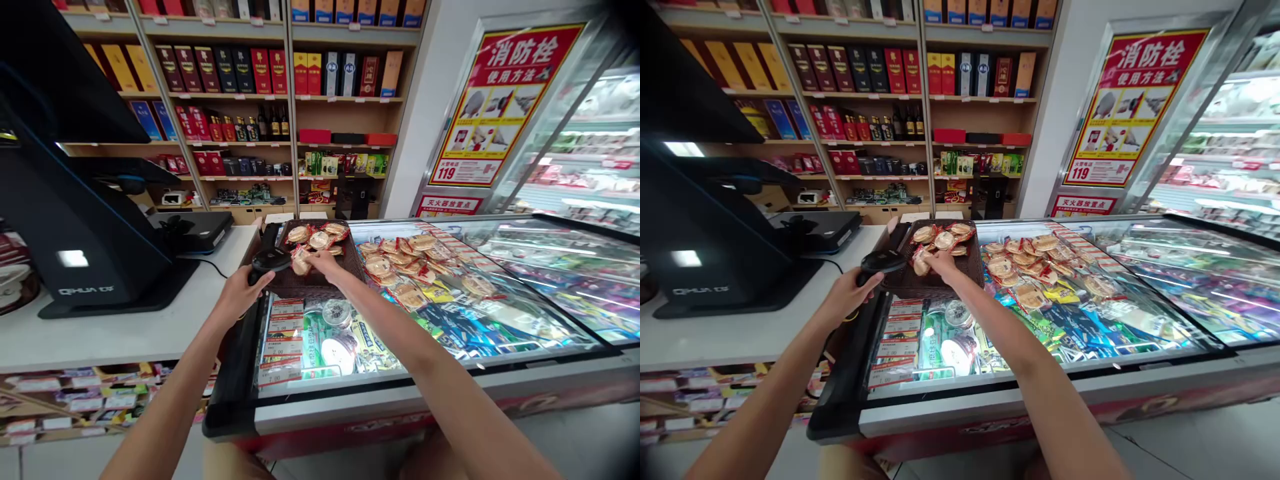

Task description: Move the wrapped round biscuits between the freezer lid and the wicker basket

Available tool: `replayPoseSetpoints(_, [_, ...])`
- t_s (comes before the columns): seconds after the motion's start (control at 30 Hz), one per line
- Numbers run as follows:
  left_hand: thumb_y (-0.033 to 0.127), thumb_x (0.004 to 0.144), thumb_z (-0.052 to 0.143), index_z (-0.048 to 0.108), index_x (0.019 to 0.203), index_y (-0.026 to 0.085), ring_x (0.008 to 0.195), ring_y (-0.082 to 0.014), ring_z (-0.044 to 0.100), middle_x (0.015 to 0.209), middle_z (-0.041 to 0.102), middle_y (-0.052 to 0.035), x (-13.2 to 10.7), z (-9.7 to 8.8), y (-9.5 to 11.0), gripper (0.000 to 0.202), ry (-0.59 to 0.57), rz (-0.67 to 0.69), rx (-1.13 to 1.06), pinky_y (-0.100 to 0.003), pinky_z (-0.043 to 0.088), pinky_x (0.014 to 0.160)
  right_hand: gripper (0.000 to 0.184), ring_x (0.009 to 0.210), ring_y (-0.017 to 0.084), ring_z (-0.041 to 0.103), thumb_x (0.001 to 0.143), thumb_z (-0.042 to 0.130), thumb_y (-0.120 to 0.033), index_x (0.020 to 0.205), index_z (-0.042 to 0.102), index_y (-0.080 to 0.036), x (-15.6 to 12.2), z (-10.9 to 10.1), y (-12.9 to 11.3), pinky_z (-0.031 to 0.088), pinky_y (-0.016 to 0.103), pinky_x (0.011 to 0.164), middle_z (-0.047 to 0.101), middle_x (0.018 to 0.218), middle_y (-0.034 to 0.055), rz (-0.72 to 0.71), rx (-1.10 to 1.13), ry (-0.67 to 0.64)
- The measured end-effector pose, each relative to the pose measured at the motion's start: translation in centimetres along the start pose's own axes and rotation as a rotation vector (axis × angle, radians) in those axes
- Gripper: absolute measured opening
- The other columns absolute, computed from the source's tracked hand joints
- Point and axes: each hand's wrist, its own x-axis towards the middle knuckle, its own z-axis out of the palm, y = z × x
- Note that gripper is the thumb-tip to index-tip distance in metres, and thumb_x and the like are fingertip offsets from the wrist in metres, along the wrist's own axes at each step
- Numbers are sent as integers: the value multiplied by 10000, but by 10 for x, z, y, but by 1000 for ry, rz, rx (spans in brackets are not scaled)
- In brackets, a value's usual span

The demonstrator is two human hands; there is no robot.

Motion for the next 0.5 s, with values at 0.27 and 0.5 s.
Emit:
replayPoseSetpoints(0.27, [740,794,539,591,809,220,635,-223,648,643,671,-15,5,40,49,523,-83,135,21,-283,410,566,313,743,171,617,743,659,-479,877,616,-200,-22,-113,9,455,255,651,683,813,6,-199,19,292])
replayPoseSetpoints(0.5, [715,805,533,601,869,219,679,-241,654,663,655,-18,11,81,93,505,-188,291,46,-296,425,593,306,732,158,551,817,586,-504,871,598,-203,-55,-181,22,410,260,662,612,807,-4,-287,-95,458])
